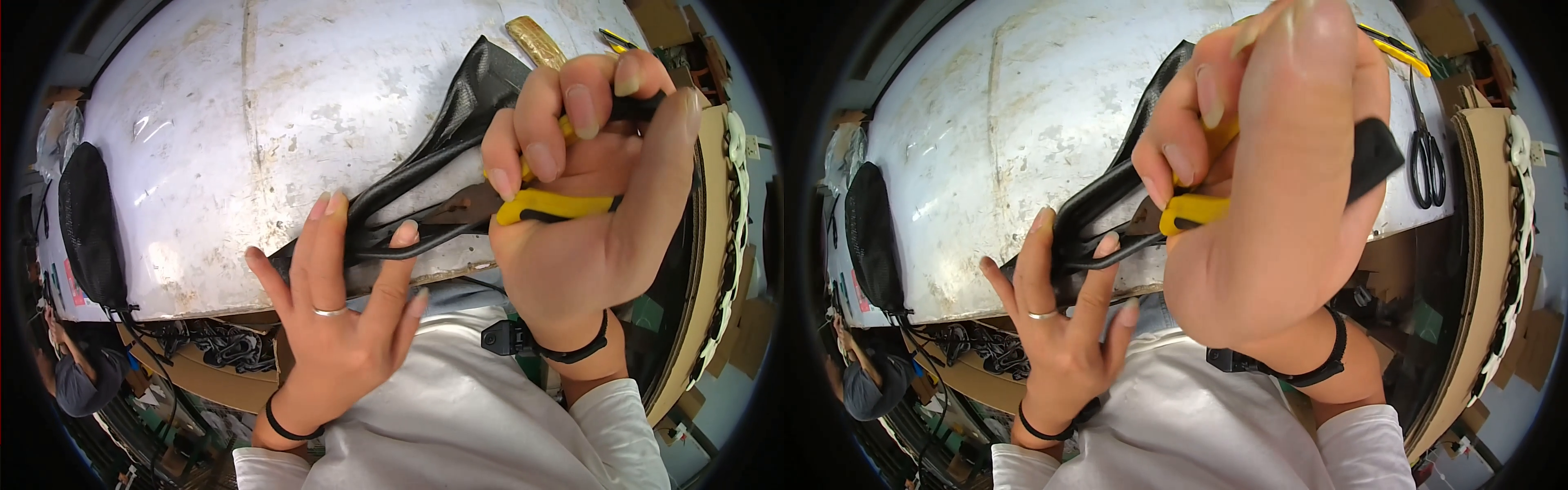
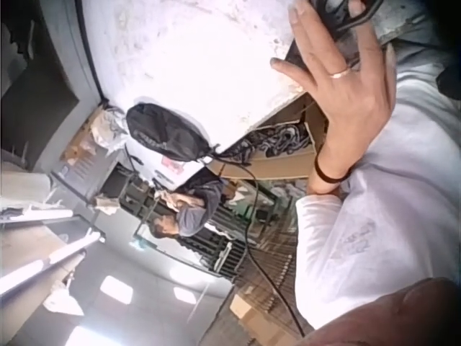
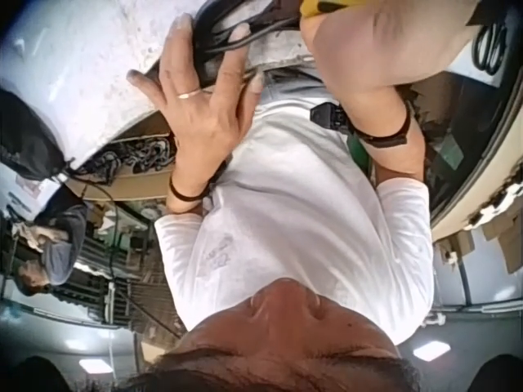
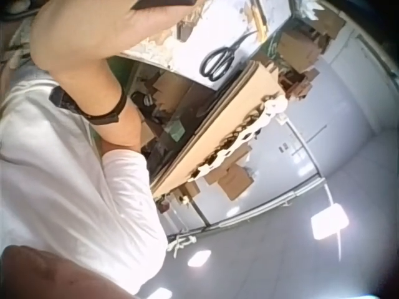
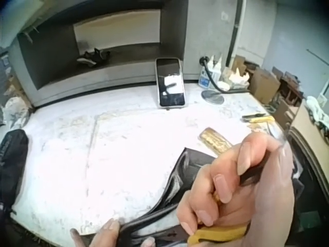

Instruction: Fitting and securing a synthetic cover onto a bicycle saddle base using pliers and a smoothing tool.

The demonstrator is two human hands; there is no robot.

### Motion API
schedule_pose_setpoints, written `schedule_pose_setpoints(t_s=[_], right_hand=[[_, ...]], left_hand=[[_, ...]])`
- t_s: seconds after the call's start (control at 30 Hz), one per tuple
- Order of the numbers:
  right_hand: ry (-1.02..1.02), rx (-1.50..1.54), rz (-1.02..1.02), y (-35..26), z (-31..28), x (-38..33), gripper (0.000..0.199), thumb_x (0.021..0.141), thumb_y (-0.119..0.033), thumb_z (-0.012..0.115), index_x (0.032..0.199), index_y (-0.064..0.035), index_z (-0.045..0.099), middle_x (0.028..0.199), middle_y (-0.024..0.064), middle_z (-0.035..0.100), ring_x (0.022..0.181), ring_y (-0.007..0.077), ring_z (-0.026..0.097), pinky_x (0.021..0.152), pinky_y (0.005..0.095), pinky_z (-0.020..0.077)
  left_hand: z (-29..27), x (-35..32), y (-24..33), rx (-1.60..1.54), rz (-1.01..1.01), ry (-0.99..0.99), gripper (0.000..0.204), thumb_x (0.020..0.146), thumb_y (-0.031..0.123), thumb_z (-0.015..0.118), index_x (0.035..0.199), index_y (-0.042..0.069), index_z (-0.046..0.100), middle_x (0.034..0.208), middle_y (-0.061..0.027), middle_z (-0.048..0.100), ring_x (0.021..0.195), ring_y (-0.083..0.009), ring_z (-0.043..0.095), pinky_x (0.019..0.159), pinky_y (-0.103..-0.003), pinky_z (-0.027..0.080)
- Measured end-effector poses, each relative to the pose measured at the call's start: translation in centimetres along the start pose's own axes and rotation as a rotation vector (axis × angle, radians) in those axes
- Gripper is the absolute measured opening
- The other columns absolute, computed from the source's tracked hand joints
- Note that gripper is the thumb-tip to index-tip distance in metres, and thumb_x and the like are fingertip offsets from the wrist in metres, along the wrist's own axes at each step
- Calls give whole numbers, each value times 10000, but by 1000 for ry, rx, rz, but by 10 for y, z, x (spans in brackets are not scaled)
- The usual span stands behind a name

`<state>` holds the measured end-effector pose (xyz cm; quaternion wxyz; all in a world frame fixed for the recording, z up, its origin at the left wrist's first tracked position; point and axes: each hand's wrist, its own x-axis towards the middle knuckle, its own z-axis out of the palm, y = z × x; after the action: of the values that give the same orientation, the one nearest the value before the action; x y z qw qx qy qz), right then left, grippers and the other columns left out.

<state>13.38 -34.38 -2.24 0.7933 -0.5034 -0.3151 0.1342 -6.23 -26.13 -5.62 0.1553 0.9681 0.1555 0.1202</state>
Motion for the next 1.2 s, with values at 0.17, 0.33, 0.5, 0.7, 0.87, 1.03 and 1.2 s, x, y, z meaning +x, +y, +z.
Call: schedule_pose_setpoints(t_s=[0.17, 0.33, 0.5, 0.7, 0.87, 1.03, 1.2], right_hand=[[-113, 263, 18, 6, 2, 6, 520, 1184, -503, 393, 1405, -62, 558, 1071, 61, 531, 862, 198, 510, 679, 356, 459], [317, 403, -106, -27, -6, -6, 535, 1089, -489, 617, 1341, -21, 565, 1045, 53, 502, 860, 191, 465, 682, 338, 404], [84, 296, -367, -28, -9, -44, 378, 1113, -439, 633, 1102, -123, 426, 1041, 39, 431, 782, 167, 426, 575, 311, 391], [222, 158, -622, -4, -15, -61, 358, 1090, -376, 683, 1064, -135, 419, 1022, 44, 432, 694, 170, 446, 501, 309, 370], [117, 141, -727, 1, -18, -73, 340, 1023, -248, 762, 1035, -138, 440, 979, 47, 470, 590, 190, 429, 462, 332, 379], [9, 124, -685, -1, -29, -68, 363, 1016, -266, 771, 1064, -120, 442, 977, 76, 482, 603, 215, 457, 486, 370, 418], [249, 73, -655, -49, -36, -56, 410, 1061, -395, 740, 1162, -81, 495, 1002, 47, 455, 640, 162, 451, 533, 314, 422]], left_hand=[[4, -6, 14, 53, -33, 17, 509, 1010, 325, 729, 1424, 30, 699, 1665, -408, 372, 1569, -585, 352, 1276, -748, 27], [6, -5, 16, 40, -34, 69, 453, 995, 339, 734, 1339, 44, 735, 1582, -422, 486, 1498, -650, 418, 1243, -812, 34], [3, -9, 17, 98, 3, 24, 442, 998, 312, 737, 1312, 1, 732, 1650, -403, 404, 1579, -669, 235, 1256, -782, 20], [9, 2, 7, 74, 137, 71, 443, 1000, 371, 726, 1191, -25, 780, 1556, -364, 556, 1378, -621, 574, 1093, -760, 425], [12, -1, 18, 31, 102, 37, 466, 970, 435, 769, 1343, 156, 785, 1607, -360, 493, 1452, -604, 489, 1146, -745, 368], [14, 2, 39, 166, 72, 56, 445, 949, 452, 786, 1356, 271, 772, 1642, -360, 441, 1510, -617, 355, 1239, -789, 157], [4, 25, 24, 168, 216, 126, 333, 964, 286, 759, 1293, 261, 805, 1605, -354, 495, 1470, -562, 467, 1163, -786, 332]])
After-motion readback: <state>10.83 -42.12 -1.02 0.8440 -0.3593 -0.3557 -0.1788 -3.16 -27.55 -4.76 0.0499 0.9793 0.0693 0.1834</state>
